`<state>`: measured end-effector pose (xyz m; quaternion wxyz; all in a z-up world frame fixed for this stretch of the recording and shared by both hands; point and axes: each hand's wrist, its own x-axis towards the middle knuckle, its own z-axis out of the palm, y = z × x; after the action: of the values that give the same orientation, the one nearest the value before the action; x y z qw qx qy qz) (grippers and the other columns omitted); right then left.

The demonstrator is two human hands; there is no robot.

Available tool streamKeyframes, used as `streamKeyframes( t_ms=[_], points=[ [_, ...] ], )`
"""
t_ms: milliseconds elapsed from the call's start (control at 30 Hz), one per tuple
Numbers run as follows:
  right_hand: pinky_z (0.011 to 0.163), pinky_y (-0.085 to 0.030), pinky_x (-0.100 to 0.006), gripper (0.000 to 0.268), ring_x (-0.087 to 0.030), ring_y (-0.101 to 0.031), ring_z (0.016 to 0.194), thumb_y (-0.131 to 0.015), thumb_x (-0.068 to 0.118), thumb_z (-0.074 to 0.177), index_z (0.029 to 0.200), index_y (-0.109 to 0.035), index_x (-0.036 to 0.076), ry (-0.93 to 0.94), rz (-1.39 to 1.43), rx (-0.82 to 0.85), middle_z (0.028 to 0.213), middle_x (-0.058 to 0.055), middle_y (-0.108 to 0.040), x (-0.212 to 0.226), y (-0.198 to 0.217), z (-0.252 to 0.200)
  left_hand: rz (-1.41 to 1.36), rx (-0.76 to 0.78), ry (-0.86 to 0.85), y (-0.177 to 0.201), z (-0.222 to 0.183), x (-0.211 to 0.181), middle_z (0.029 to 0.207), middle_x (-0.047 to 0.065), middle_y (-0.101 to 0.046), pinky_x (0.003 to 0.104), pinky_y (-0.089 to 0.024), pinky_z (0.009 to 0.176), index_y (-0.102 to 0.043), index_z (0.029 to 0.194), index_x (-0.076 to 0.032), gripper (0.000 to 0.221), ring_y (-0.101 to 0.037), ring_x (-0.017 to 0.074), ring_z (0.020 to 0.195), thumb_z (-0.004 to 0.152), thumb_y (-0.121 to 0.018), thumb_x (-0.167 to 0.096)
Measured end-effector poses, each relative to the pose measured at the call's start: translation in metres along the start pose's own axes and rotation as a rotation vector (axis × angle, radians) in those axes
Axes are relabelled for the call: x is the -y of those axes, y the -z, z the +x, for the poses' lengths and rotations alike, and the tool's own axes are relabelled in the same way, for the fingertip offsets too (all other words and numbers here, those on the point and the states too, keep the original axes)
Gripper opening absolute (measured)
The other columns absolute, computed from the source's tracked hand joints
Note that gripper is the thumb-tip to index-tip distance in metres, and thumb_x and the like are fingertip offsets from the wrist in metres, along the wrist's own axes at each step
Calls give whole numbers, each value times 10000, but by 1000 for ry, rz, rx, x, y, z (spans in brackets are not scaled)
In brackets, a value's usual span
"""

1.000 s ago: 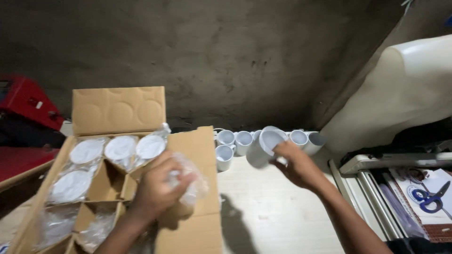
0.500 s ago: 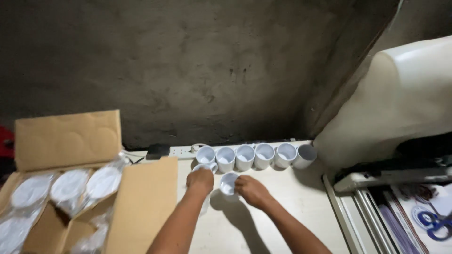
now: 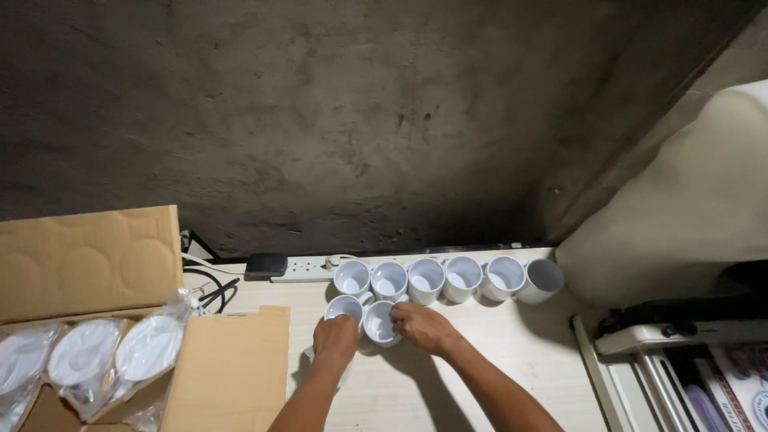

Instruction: The recorder is unboxing white ceramic mugs from a cardboard box and placing them onto a table.

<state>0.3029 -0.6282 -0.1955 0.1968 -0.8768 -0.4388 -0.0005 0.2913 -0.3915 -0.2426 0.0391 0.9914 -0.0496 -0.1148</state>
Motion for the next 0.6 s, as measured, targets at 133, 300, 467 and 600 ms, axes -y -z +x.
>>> streamKeyframes(
  t_ms=[133,300,467,600],
  points=[
    [925,-501,-379,147,-248,-597,1101,-632,95,915,883,-754,18,-43,45,30,1102,-69,-669,0,11,5,-16,-20,6,-4,4,2,984,140,-761,448,-592,797,-787,921,-105,176,-749,313,914,897,-613,-119],
    [992,-498,-372,184,-260,-593,1156,-674,26,877,1043,-753,19,-57,-101,15,1194,-100,-649,-6,-15,0,-39,1,22,-4,3,0,1093,140,-730,457,-582,833,-767,982,-99,168,-734,321,970,885,-632,-127],
    [1044,-488,-352,518,-292,-572,1278,-681,-3,800,1306,-619,87,-276,117,-278,1361,-106,-585,35,-28,-16,-243,-193,10,60,-16,-31,1121,159,-708,478,-562,814,-747,989,-74,152,-707,369,985,869,-683,-140],
    [976,-530,-420,685,-230,-579,1287,-473,496,941,1556,-346,223,-726,1734,-805,1456,-51,-542,87,-18,-18,-1250,-353,-19,77,-2,-67,988,123,-724,378,-537,874,-704,979,-103,144,-694,276,976,990,-600,-202]
  ],
)
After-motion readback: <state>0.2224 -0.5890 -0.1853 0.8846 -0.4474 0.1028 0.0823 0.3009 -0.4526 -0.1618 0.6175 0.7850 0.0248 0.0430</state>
